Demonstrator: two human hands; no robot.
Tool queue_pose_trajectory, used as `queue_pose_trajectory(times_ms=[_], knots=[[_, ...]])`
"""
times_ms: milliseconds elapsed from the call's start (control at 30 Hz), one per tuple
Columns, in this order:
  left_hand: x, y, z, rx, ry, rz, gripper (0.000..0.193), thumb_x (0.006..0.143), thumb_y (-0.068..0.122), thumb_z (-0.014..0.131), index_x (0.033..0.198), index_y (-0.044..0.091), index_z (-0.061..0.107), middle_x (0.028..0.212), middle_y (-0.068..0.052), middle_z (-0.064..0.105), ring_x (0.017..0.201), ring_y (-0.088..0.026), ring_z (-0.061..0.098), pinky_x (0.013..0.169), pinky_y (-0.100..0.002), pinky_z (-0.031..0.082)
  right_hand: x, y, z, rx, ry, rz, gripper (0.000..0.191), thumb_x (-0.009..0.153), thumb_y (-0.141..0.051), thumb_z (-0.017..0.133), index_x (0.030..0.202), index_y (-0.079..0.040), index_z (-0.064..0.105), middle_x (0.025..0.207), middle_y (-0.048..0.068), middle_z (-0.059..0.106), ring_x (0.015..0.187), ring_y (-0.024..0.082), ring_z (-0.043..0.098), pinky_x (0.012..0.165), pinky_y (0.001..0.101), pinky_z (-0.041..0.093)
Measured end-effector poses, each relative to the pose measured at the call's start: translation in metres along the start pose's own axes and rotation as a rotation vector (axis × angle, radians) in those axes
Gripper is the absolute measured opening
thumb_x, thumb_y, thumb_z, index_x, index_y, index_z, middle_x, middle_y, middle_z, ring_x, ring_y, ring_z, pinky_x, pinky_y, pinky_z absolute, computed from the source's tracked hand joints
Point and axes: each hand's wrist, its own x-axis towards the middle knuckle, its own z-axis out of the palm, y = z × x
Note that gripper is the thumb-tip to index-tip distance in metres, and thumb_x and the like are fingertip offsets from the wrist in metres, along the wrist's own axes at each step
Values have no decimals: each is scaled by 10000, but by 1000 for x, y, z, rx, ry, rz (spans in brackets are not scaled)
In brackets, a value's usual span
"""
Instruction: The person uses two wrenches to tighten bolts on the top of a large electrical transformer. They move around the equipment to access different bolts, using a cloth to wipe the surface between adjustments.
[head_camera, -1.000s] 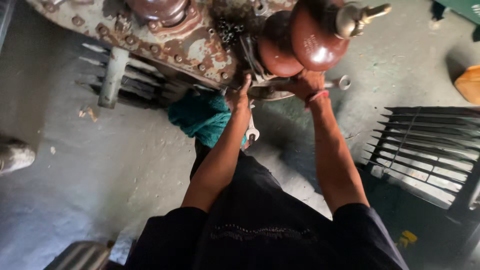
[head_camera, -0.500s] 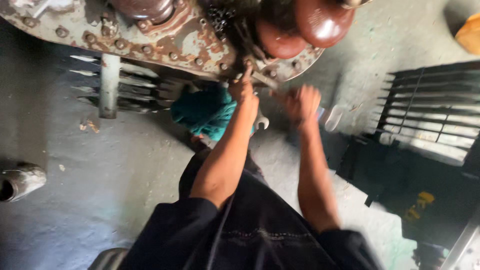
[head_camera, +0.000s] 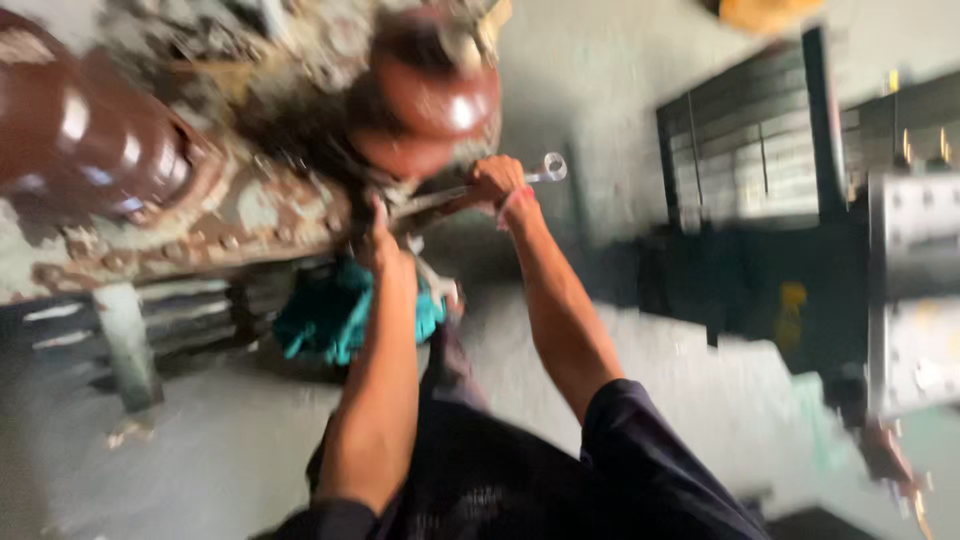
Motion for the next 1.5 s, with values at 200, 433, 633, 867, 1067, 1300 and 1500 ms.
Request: queue_pose_trajectory(times_ms=[200,433,633,867,1067,1300,1500], knots=[[-13,9,-1,-162,-4,-116,878,709,611,838,1365,72,616,1360,-109,670,1128,-303,670,865,-500,580,-103,-58,23,197,15,150,707,656,-765,783,616,-68,671,629,197,630,617,395,638,591,502,494],[-17,14,1,83,255,-46,886,668,548,896,1324,6,650,1289,-127,688,1040,-372,695,754,-597,627,63,62,13,8,-152,-183,698,603,-792,832,533,-128,629,565,132,622,565,349,652,550,449,507],[0,6,-2,-60,210,22,735,678,410,931,1277,80,662,1265,-68,708,1031,-314,704,813,-596,616,69,50,14,1,-254,-132,652,584,-760,855,639,-130,692,660,141,685,679,356,695,633,446,533],[-1,11,5,-117,-146,-43,654,824,472,817,1340,96,677,1303,-74,722,1090,-265,717,906,-444,609,31,51,2,-9,-142,-6,559,626,-662,845,741,-134,701,747,154,693,749,376,684,665,461,520],[-1,9,15,-135,-90,-27,661,804,459,846,1319,85,669,1258,-72,717,1091,-302,695,935,-556,598,-98,-28,54,-33,533,175,330,778,-353,751,912,-100,588,876,137,565,820,351,547,717,500,437],[0,3,-7,-84,85,-114,697,740,479,817,1323,168,597,1227,-50,698,1060,-336,669,907,-682,495,-72,7,51,123,-35,12,695,678,-807,736,554,-126,669,564,145,638,539,362,661,516,443,509],[24,-17,-28,-135,30,36,735,677,400,908,1307,103,669,1268,-40,713,1018,-294,704,780,-557,599,86,108,48,2,-213,-222,627,642,-758,782,564,-143,689,584,140,650,572,357,668,544,436,515]])
